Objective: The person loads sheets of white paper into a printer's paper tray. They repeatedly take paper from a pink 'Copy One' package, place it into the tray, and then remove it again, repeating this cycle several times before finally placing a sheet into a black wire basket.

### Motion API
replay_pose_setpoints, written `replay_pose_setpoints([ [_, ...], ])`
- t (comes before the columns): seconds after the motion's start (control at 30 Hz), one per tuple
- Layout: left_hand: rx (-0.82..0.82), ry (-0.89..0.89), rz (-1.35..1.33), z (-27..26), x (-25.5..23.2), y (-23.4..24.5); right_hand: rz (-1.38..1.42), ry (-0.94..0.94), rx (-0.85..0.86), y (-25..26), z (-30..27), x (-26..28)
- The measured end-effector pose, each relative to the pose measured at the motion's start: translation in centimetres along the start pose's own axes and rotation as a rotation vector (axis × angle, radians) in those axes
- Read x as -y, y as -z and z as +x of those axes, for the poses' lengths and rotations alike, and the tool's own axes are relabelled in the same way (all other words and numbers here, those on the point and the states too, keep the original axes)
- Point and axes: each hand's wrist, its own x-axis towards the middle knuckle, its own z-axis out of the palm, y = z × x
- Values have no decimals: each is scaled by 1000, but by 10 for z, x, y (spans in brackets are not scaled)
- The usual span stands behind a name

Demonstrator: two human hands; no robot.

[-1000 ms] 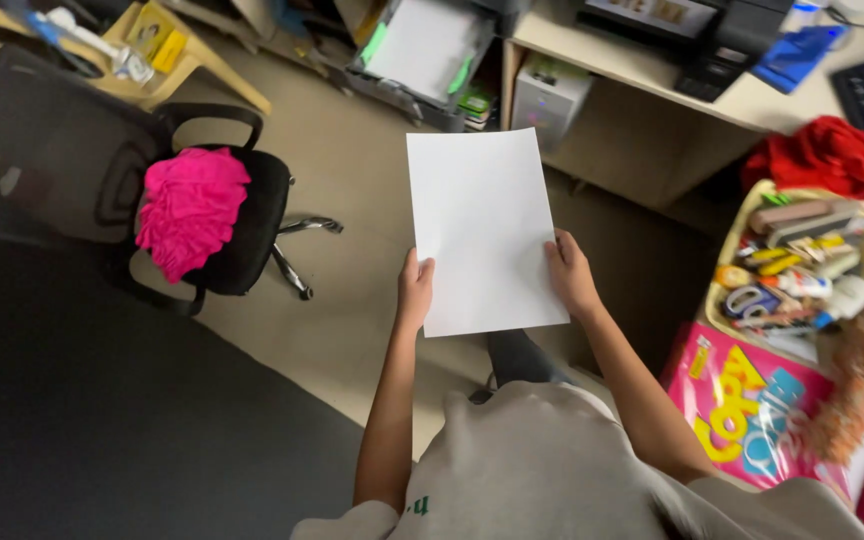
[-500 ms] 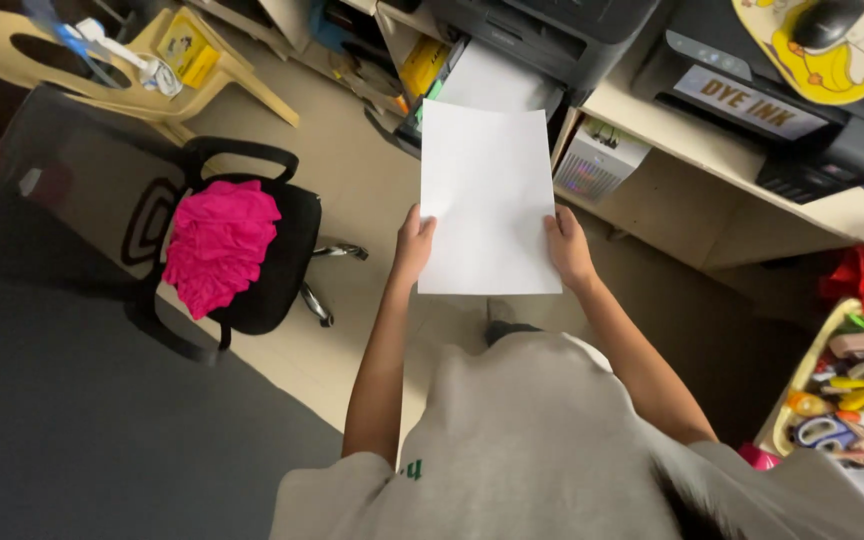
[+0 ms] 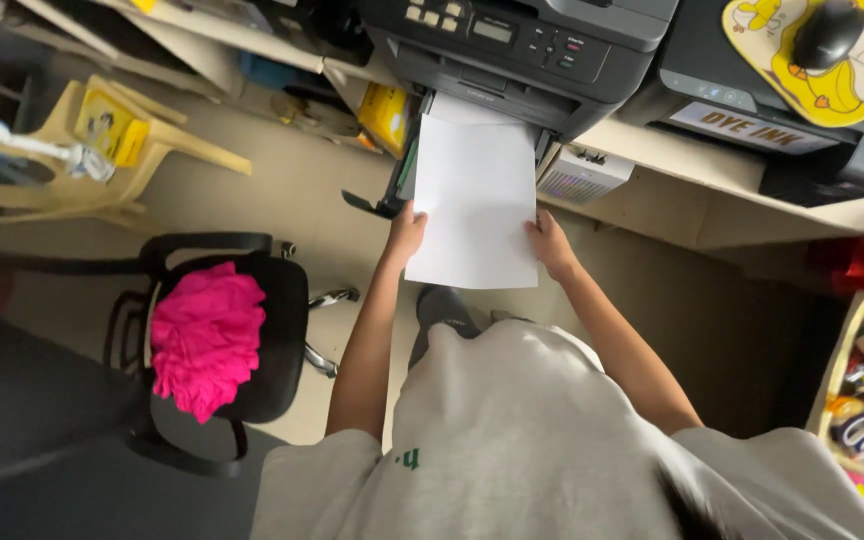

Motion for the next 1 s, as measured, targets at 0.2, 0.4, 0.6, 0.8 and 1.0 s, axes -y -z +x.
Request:
replay_pose_setpoints([
  [0.2,65,-200,196,99,60,1,41,-63,-144,-33,14,9],
  [0.4,250,17,227,115,-8,34,-57,-138,-338,-61,25,1],
  [0.6,245,2,141,151,-2,15,154,-63,-358,-63,17,3],
  [0.8,228,29,78,179,0,2,308,-255,-326,-76,6,29],
  [1.0,328,-5,77,165,-16,30,340,-83,-465,-88,36,8],
])
